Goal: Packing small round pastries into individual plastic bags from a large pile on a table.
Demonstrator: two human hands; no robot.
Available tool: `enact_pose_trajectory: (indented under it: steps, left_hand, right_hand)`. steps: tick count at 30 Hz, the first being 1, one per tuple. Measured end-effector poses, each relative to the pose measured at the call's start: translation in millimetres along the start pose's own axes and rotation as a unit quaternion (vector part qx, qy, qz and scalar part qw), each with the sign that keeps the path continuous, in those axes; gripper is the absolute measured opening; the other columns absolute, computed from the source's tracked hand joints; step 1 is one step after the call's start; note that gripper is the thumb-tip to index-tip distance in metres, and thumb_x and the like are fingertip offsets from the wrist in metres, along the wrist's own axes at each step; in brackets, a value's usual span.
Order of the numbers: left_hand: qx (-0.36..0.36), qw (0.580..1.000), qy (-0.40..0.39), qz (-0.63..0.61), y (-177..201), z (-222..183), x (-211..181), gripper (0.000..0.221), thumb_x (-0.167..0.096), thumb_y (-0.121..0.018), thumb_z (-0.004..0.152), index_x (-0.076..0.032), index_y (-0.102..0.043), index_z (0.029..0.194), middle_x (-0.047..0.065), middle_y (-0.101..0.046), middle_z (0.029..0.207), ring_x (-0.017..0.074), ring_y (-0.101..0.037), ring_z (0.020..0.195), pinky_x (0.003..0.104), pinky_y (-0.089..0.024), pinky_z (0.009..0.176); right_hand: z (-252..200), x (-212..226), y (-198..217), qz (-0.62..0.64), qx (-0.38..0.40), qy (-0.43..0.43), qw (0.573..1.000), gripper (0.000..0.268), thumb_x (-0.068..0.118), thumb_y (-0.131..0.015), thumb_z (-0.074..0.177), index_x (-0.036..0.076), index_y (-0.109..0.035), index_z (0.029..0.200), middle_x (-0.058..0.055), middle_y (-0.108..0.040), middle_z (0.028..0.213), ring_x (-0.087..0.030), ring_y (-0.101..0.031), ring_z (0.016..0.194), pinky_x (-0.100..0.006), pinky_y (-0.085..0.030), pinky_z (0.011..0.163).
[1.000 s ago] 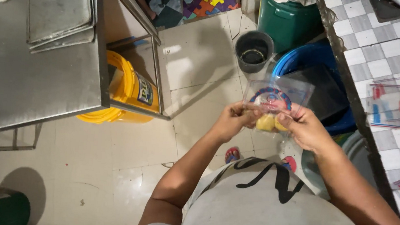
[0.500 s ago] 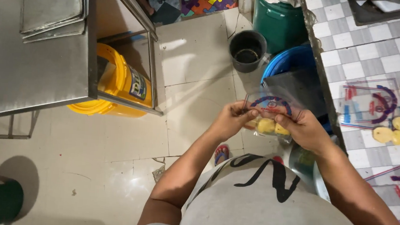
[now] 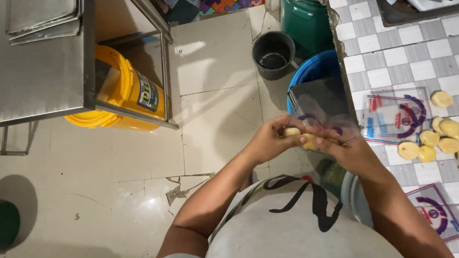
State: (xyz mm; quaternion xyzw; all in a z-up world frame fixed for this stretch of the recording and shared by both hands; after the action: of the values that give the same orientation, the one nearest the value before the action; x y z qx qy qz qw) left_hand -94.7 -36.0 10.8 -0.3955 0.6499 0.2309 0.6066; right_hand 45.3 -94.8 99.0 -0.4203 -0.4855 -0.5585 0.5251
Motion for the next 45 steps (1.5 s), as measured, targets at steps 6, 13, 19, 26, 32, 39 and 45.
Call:
enact_pose_trajectory:
  steps: [6, 13, 19, 26, 32, 39, 45]
  left_hand:
    - [-0.010, 1.000, -0.015, 0.007, -25, 10, -12, 0.024, -0.013, -0.076, 0.077, -0.003, -0.066, 0.096, 0.012, -0.064, 0.084, 0.0174, -0.059, 0.080, 0.030, -0.054, 0.068]
    - [0.046, 0.996, -0.053, 0.053, -55, 26, 12, 0.033, -0.009, -0.079, 0.071, -0.005, -0.064, 0.101, 0.014, -0.064, 0.090, 0.0212, -0.060, 0.087, 0.037, -0.051, 0.077]
    - [0.123, 0.989, -0.061, 0.050, -109, 44, 21, 0.042, -0.011, -0.083, 0.065, -0.011, -0.064, 0.101, 0.005, -0.065, 0.091, 0.0154, -0.060, 0.087, 0.033, -0.049, 0.081]
    - [0.217, 0.976, -0.022, 0.000, -184, 81, 56, 0.032, -0.008, -0.079, 0.069, -0.010, -0.066, 0.098, 0.002, -0.064, 0.089, 0.0101, -0.058, 0.084, 0.025, -0.050, 0.077]
    - [0.320, 0.947, 0.024, -0.009, -239, 112, 75, 0.029, -0.009, -0.078, 0.073, -0.009, -0.064, 0.098, 0.006, -0.063, 0.088, 0.0141, -0.061, 0.078, 0.028, -0.056, 0.069]
    - [0.404, 0.913, 0.063, -0.010, -260, 107, 77, 0.014, -0.023, -0.065, 0.086, -0.010, -0.063, 0.081, 0.001, -0.063, 0.076, 0.0100, -0.061, 0.072, 0.023, -0.053, 0.062]
    - [0.387, 0.905, 0.142, 0.109, -261, 91, 134, 0.017, -0.019, -0.073, 0.075, -0.007, -0.067, 0.085, 0.011, -0.064, 0.072, 0.0179, -0.063, 0.069, 0.030, -0.052, 0.061]
  right_hand:
    - [-16, -51, 31, 0.008, -0.008, -0.080, 0.997, 0.011, 0.010, -0.067, 0.083, 0.003, -0.072, 0.090, -0.009, -0.071, 0.080, -0.011, -0.055, 0.082, -0.033, -0.052, 0.066]
    - [-33, -47, 62, 0.048, -0.074, -0.186, 0.979, 0.036, 0.000, -0.082, 0.061, -0.001, -0.067, 0.093, -0.012, -0.069, 0.082, -0.017, -0.062, 0.071, -0.028, -0.052, 0.065]
    - [-66, -38, 92, -0.045, -0.145, -0.207, 0.966, 0.031, 0.009, -0.084, 0.061, 0.004, -0.068, 0.087, -0.008, -0.066, 0.075, -0.016, -0.058, 0.067, -0.031, -0.049, 0.065]
    - [-141, -67, 156, -0.174, -0.272, -0.266, 0.908, 0.050, 0.020, -0.084, 0.061, 0.003, -0.059, 0.101, -0.020, -0.061, 0.087, -0.034, -0.055, 0.085, -0.043, -0.043, 0.076]
    - [-174, -64, 192, -0.045, -0.332, -0.239, 0.911, 0.041, 0.007, -0.080, 0.064, 0.013, -0.066, 0.102, 0.000, -0.065, 0.080, -0.007, -0.058, 0.071, -0.019, -0.046, 0.068]
    - [-218, -79, 191, 0.080, -0.430, -0.262, 0.861, 0.017, 0.015, -0.071, 0.076, 0.010, -0.068, 0.093, 0.000, -0.063, 0.075, -0.006, -0.055, 0.061, -0.017, -0.043, 0.060]
    - [-254, -98, 188, 0.001, -0.456, -0.272, 0.847, 0.007, 0.005, -0.069, 0.082, 0.001, -0.065, 0.086, -0.007, -0.059, 0.068, -0.013, -0.050, 0.061, -0.023, -0.040, 0.057]
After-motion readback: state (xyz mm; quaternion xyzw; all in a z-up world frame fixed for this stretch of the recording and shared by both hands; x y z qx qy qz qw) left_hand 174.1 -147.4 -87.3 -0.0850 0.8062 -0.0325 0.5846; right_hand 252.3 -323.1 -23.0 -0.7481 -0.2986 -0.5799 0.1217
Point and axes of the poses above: each hand's wrist, its own z-axis towards the middle knuckle, its own y-axis out of the back of the hand, x = y × z, the point moved 4 cm from there along z, towards the middle knuckle
